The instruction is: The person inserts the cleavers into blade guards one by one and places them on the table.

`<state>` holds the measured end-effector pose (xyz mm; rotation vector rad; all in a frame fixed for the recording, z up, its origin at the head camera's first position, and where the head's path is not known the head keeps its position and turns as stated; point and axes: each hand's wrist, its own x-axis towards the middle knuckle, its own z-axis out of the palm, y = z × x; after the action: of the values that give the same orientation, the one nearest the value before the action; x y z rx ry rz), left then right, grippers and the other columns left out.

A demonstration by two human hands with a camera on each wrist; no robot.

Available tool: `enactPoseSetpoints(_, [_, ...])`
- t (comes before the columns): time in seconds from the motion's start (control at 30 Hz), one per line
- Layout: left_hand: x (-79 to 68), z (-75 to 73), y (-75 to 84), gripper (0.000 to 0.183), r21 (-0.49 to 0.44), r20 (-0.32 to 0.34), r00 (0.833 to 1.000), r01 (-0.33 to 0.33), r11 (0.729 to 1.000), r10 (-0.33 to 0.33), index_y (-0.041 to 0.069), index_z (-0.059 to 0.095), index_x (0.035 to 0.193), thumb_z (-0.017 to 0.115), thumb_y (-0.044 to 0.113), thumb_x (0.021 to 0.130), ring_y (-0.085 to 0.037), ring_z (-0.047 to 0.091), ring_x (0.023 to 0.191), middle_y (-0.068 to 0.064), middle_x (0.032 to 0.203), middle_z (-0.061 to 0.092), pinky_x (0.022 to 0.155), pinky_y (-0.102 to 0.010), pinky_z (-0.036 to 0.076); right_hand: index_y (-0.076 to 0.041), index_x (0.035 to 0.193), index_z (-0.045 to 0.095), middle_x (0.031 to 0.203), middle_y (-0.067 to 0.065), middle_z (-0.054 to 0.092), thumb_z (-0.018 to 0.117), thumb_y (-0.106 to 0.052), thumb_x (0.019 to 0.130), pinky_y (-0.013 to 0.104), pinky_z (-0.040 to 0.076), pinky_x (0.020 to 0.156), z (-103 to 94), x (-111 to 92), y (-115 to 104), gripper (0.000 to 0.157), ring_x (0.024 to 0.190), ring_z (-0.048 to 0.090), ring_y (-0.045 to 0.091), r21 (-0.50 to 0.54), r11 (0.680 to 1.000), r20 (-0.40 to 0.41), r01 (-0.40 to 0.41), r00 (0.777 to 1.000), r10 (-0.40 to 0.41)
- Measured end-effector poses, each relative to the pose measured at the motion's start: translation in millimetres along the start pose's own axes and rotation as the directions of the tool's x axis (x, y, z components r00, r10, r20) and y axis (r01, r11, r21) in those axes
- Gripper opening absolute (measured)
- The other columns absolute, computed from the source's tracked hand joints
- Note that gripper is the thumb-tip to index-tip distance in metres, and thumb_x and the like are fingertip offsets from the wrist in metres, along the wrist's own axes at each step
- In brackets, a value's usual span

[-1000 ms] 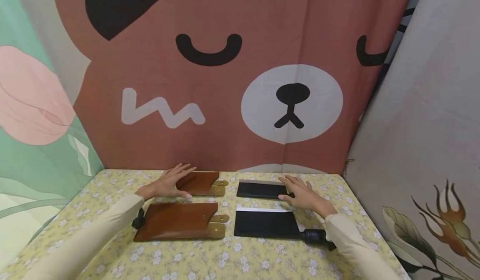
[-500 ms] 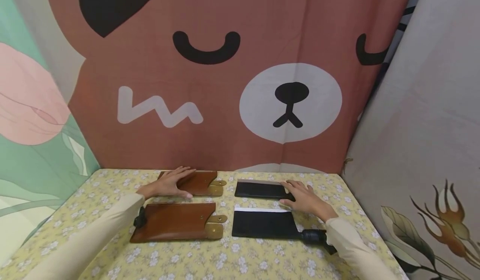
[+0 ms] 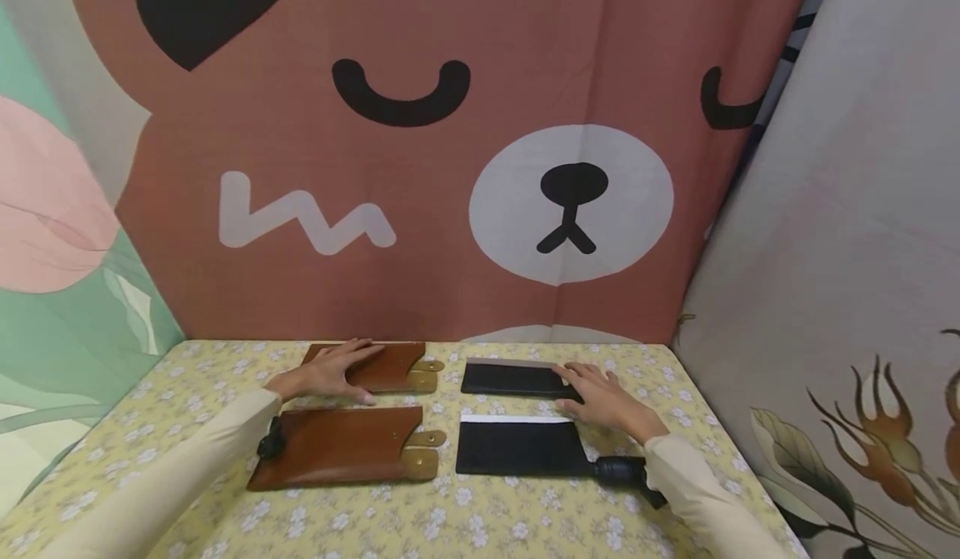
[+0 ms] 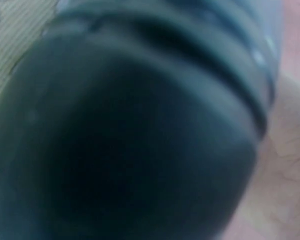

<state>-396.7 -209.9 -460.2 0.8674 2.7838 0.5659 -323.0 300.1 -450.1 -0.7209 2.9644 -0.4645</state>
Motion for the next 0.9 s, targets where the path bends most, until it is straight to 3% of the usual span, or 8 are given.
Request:
enactPoseSetpoints(0.2, [-0.9, -1.5, -0.7, 0.105, 0.016, 0.010, 1.000, 0.007, 1.000, -0.007, 0.008, 0.033, 0.165, 0.084, 0.053, 0.086, -0.056, 0.014, 0.155, -0.030, 0.170, 0.018, 0.117, -0.076, 0.014, 0.001, 0.158, 0.043, 0.160, 0.032, 0.040, 0.063, -0.034, 0.106, 0.082, 0.023, 0.110, 1.9, 1, 2, 0.065, 0.146, 0.036, 0.057, -0.035, 0.999, -0.019, -0.012, 1.000, 0.011])
enactPoseSetpoints(0.33, [0.0, -4.5, 0.2, 0.103, 0.009, 0.028, 1.000, 0.006, 1.000, -0.007, 0.009, 0.034, 0.165, 0.083, 0.054, 0.086, -0.056, 0.017, 0.155, -0.029, 0.170, 0.019, 0.117, -0.076, 0.014, 0.007, 0.150, 0.051, 0.153, 0.033, 0.047, 0.064, -0.026, 0.105, 0.079, 0.031, 0.108, 2.7, 1, 3, 0.057, 0.141, 0.044, 0.054, -0.070, 0.998, -0.035, -0.006, 0.999, 0.003])
enactPoseSetpoints(0.57, [0.8, -10.0, -0.3, 0.105, -0.018, 0.063, 0.998, 0.024, 1.000, -0.023, 0.009, 0.034, 0.165, 0.083, 0.057, 0.085, -0.052, 0.019, 0.155, -0.027, 0.170, 0.020, 0.118, -0.077, 0.012, 0.004, 0.129, 0.068, 0.129, 0.024, 0.066, 0.073, -0.019, 0.099, 0.059, 0.055, 0.091, 0.1, 1, 2, 0.038, 0.113, 0.065, 0.042, -0.138, 0.989, -0.056, 0.060, 0.996, -0.069])
enactPoseSetpoints(0.83, [4.5, -11.2, -2.3, 0.106, -0.044, 0.064, 0.998, 0.003, 0.999, 0.000, 0.006, 0.034, 0.164, 0.085, 0.054, 0.084, -0.054, 0.018, 0.155, -0.029, 0.170, 0.019, 0.118, -0.077, 0.012, 0.003, 0.126, 0.069, 0.118, 0.018, 0.068, 0.080, -0.011, 0.092, 0.046, 0.059, 0.079, -5.7, 0, 3, 0.038, 0.101, 0.069, 0.034, -0.186, 0.981, -0.019, 0.058, 0.998, -0.062])
enactPoseSetpoints(0.9, [5.6, -11.1, -3.9, 0.106, -0.058, 0.059, 0.998, -0.002, 0.998, 0.006, 0.006, 0.035, 0.164, 0.086, 0.053, 0.083, -0.055, 0.020, 0.154, -0.030, 0.169, 0.019, 0.118, -0.077, 0.017, 0.002, 0.127, 0.069, 0.118, 0.017, 0.069, 0.081, -0.011, 0.091, 0.046, 0.059, 0.079, -6.5, 2, 4, 0.040, 0.100, 0.069, 0.033, -0.202, 0.978, -0.014, 0.044, 0.999, -0.047])
